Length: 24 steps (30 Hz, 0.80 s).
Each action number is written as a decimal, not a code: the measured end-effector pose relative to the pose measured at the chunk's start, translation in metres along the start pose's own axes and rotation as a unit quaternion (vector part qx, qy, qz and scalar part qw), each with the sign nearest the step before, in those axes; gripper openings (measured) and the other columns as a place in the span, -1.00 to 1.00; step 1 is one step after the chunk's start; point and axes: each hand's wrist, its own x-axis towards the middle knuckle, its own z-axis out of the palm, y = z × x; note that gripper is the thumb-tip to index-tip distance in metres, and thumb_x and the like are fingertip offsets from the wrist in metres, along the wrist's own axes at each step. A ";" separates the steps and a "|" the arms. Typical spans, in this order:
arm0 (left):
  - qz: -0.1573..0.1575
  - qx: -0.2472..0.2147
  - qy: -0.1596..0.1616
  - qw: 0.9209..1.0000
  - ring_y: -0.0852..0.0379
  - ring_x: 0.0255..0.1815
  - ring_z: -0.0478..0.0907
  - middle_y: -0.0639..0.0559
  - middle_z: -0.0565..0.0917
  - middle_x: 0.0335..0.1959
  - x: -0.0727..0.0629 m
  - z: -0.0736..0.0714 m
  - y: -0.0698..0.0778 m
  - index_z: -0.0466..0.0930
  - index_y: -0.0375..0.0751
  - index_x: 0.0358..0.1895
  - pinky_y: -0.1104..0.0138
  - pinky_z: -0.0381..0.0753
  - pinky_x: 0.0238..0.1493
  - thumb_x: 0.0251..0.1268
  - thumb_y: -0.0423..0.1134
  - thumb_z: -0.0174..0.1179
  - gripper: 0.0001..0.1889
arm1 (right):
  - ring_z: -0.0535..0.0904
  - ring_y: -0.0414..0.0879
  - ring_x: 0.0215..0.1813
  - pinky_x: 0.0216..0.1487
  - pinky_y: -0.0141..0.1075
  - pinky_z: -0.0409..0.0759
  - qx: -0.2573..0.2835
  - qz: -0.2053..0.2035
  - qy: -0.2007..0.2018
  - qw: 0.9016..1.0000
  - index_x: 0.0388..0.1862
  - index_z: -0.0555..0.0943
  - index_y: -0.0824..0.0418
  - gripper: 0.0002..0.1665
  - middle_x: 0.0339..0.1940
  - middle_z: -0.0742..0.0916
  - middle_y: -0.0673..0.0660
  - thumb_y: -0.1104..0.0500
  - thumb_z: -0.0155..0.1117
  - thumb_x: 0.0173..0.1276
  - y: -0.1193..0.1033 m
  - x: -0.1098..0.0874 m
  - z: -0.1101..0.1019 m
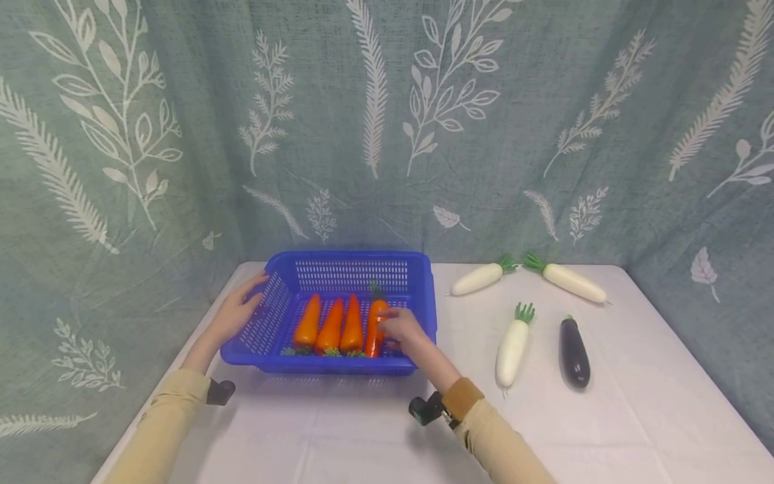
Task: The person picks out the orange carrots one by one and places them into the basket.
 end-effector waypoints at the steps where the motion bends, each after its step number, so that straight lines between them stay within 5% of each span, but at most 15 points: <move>1: 0.000 -0.001 0.001 1.000 -0.30 0.51 -0.03 -0.27 0.09 0.52 0.000 0.000 0.000 0.20 -0.44 0.43 -0.12 -0.01 0.48 0.56 -0.38 -0.17 -0.55 | 0.50 -0.12 -0.36 -0.31 -0.33 0.61 0.004 -0.009 0.006 1.000 0.15 0.55 0.41 -0.54 -0.30 0.62 0.14 0.46 0.14 0.23 0.000 0.000 0.000; 7: 0.005 -0.002 0.003 1.000 -0.31 0.51 -0.02 -0.27 0.09 0.53 0.001 0.002 -0.001 0.20 -0.45 0.42 -0.11 0.01 0.47 0.55 -0.39 -0.17 -0.55 | 0.64 0.09 -0.17 -0.18 -0.24 0.66 0.028 -0.100 0.035 0.994 0.13 0.54 0.47 -0.61 -0.03 0.66 0.38 0.42 0.07 0.32 0.001 0.000 -0.002; 14: 0.011 0.017 0.000 1.000 -0.33 0.49 0.02 -0.29 0.10 0.52 -0.001 0.008 -0.002 0.20 -0.46 0.42 -0.13 0.04 0.46 0.55 -0.40 -0.18 -0.55 | 0.56 0.32 0.10 0.16 0.07 0.57 0.041 -0.186 -0.010 0.982 0.19 0.48 0.49 -0.60 0.12 0.59 0.47 0.36 0.05 0.41 0.002 -0.006 -0.022; 18: 0.015 0.029 0.001 0.999 -0.33 0.48 0.03 -0.28 0.11 0.52 -0.001 0.009 0.000 0.21 -0.44 0.42 -0.14 0.05 0.45 0.54 -0.39 -0.17 -0.54 | 0.62 0.14 0.05 0.17 -0.03 0.58 0.022 -0.251 -0.018 0.968 0.22 0.43 0.51 -0.58 0.14 0.58 0.46 0.33 0.05 0.46 -0.005 -0.017 -0.043; 24: 0.017 0.063 0.015 0.998 -0.34 0.44 0.14 -0.28 0.19 0.48 -0.003 0.009 0.003 0.27 -0.40 0.41 -0.18 0.20 0.37 0.52 -0.38 -0.14 -0.55 | 0.65 -0.29 -0.14 0.07 -0.32 0.63 0.026 -0.264 0.039 0.963 0.22 0.45 0.48 -0.60 0.08 0.63 0.39 0.31 0.05 0.48 -0.009 -0.031 -0.077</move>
